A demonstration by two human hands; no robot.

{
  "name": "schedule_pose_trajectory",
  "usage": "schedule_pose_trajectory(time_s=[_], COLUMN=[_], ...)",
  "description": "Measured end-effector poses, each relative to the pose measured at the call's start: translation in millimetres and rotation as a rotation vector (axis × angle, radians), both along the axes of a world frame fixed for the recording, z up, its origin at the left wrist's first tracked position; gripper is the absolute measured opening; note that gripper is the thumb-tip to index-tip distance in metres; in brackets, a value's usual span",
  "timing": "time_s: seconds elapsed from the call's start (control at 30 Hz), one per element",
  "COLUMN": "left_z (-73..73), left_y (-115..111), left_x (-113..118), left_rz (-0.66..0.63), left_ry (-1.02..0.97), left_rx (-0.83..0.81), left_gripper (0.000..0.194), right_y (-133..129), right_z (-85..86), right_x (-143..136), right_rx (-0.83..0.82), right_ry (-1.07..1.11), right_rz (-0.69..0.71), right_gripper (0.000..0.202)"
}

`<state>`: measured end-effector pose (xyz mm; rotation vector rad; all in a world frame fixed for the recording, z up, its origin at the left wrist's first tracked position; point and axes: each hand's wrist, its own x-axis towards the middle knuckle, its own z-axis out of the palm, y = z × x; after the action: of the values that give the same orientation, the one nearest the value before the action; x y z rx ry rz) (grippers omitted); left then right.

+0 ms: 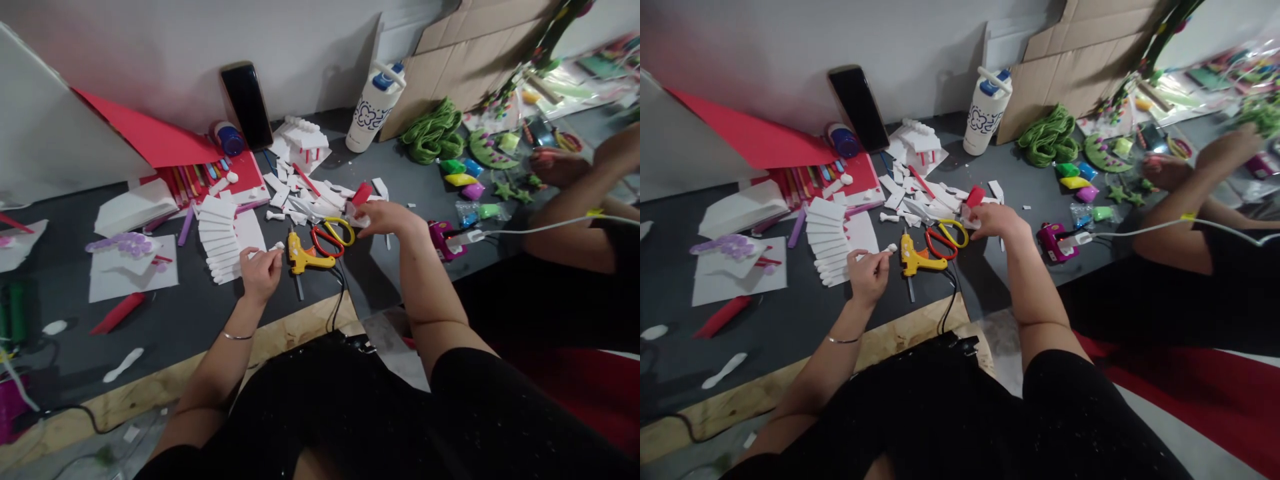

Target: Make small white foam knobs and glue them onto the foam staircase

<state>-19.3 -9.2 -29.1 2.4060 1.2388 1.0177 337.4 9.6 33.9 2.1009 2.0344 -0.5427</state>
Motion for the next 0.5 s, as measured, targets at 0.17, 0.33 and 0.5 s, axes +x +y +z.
schedule_pose_trajectory(time_s=[0.17, 0.33, 0.5], left_z=[10.3, 35.3, 41.2], left_y=[-3, -6, 9], left_x=[1, 4, 20], left_rz=[-0.008, 0.039, 0.007], left_ry=[-0.004, -0.144, -0.567], left_rx=[-0.044, -0.241, -0.528], left_gripper=[0.037, 0.041, 0.062], right_y=[1, 24, 27], right_z=[2.3, 25.4, 32.4], right_x=[-9, -43, -90], right_rx=[0.270, 0.350, 0.035], right_ry=[0.097, 0.939, 1.406], right_rz=[-0.109, -0.155, -0.171], right_gripper=[0.014, 0.025, 0.041])
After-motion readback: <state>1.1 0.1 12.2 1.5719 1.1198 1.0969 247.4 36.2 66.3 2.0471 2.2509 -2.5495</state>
